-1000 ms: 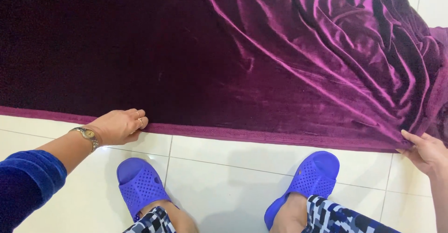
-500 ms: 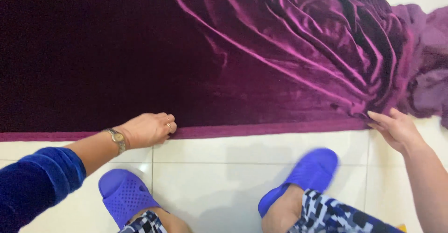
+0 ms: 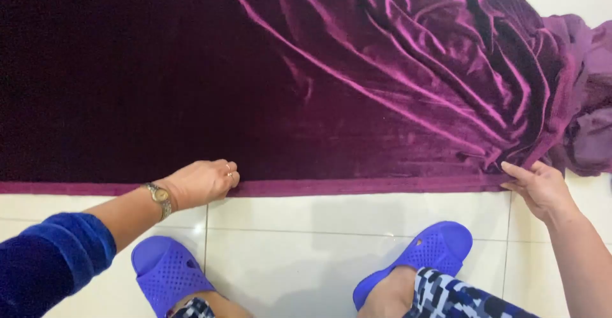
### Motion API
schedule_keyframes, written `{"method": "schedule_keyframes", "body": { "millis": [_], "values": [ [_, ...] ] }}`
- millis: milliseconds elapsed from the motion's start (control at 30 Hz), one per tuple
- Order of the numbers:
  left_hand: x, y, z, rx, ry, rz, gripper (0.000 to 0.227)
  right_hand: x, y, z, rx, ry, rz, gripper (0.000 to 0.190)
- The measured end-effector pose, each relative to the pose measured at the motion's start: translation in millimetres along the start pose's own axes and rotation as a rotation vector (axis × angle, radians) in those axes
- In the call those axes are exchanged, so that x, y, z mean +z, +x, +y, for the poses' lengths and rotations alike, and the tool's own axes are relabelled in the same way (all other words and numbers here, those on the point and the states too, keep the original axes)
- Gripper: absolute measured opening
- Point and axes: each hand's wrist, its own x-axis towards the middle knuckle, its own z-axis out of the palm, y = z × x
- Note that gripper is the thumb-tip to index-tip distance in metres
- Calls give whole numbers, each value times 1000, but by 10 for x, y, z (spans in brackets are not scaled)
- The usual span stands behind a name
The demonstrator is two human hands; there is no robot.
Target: Smoothing and aligning a large piece of purple velvet fabric on a tiled floor to prepare it for further processing.
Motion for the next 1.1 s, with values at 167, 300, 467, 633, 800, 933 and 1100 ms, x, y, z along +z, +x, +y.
{"method": "schedule_keyframes", "body": {
  "millis": [167, 300, 467, 633, 800, 933, 1100],
  "values": [
    [-63, 6, 46, -68, -37, -47, 22, -59, -6, 82, -41, 89, 4, 14],
    [18, 18, 25, -33, 19, -28, 16, -4, -66, 1, -33, 55, 22, 17],
    [-39, 25, 7, -25, -35, -19, 6, -26, -4, 53, -35, 88, 41, 14],
    [-61, 33, -6, -37, -55, -33, 4, -92, 66, 120, -59, 112, 47, 12],
    [-185, -11, 71, -28, -60, -85, 4, -234, 48, 149, -110, 127, 79, 13],
    [-95, -2, 28, 56, -26, -66, 2, -351, 43, 221, -131, 91, 87, 18],
    [-122, 21, 85, 48, 36, -78, 6, -188, -19, 169, -79, 31, 97, 21]
  ]
}}
